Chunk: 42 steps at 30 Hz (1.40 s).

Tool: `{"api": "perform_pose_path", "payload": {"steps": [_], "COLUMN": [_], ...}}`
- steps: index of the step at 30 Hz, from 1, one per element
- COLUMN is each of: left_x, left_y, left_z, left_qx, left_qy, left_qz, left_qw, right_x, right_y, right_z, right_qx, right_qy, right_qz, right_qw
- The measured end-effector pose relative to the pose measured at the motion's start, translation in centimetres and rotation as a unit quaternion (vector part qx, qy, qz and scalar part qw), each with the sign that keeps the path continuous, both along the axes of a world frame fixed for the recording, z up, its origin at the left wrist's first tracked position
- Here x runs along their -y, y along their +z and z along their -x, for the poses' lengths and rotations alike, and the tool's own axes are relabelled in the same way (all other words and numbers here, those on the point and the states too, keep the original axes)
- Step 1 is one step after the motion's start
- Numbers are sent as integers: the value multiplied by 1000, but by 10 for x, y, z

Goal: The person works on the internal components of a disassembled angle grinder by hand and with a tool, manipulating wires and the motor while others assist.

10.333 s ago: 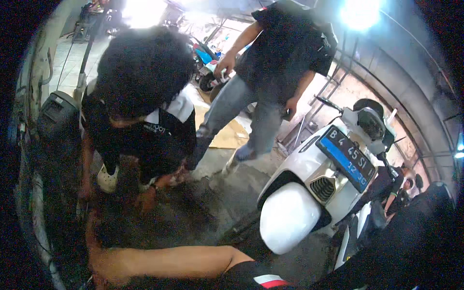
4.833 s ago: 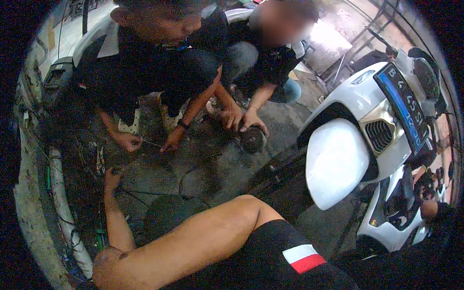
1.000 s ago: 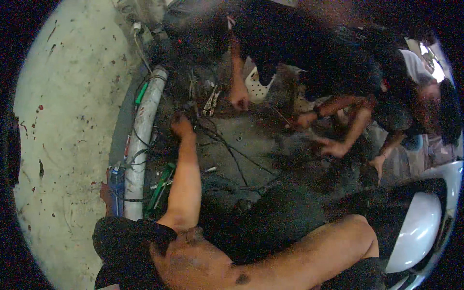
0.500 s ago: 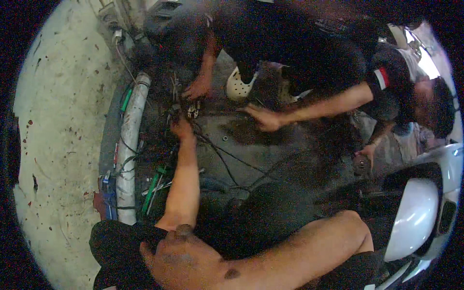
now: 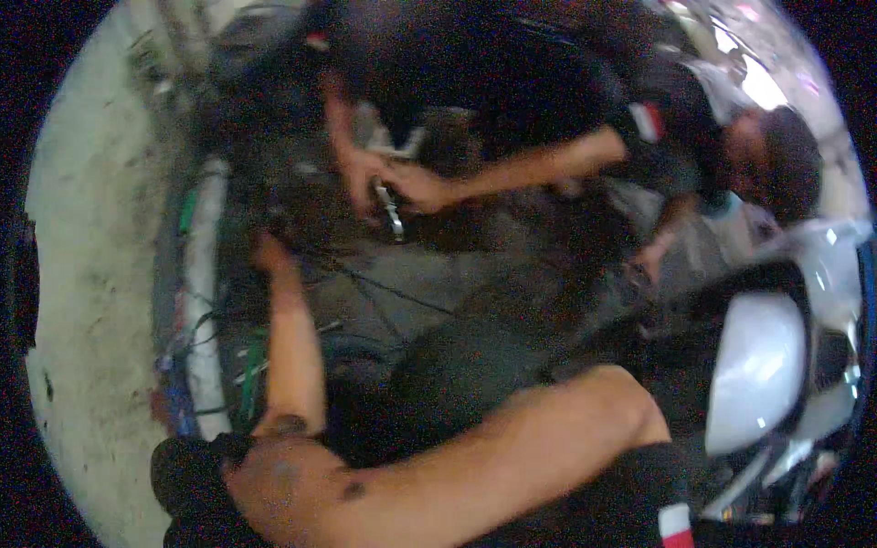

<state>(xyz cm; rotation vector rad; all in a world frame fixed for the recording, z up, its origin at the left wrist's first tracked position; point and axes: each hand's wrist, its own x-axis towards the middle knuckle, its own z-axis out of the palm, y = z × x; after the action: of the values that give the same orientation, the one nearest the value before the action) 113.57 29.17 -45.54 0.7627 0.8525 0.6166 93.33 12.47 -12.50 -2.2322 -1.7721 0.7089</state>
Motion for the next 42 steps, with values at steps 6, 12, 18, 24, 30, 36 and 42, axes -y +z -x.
{"api": "perform_pose_path", "payload": {"steps": [6,12,18,24,30,36,42], "left_x": [-34,-6,-28,-73,-96,-70,-76], "left_y": [-14,14,-11,-93,-119,-82,-98], "left_z": [1,-8,-17,-40,-51,-40,-47], "left_qx": [21,-18,-19,24,102,-35,1], "left_qy": [-48,-10,-18,-85,-141,-106,-72], "left_qz": [16,31,45,68,99,48,31], "left_qw": [999,999,999,994,980,993,997], "right_x": [-46,-65,-87,-101,-115,-117,-132], "right_y": [-54,-91,-123,-149,-174,-185,-207], "right_z": [3,14,19,19,15,13,14], "right_qx": [-111,-149,-181,-205,-200,-189,-198], "right_qy": [68,103,155,227,314,363,403], "right_qz": [-235,-375,-487,-561,-598,-598,-587], "right_qw": [963,909,840,769,710,689,673]}}
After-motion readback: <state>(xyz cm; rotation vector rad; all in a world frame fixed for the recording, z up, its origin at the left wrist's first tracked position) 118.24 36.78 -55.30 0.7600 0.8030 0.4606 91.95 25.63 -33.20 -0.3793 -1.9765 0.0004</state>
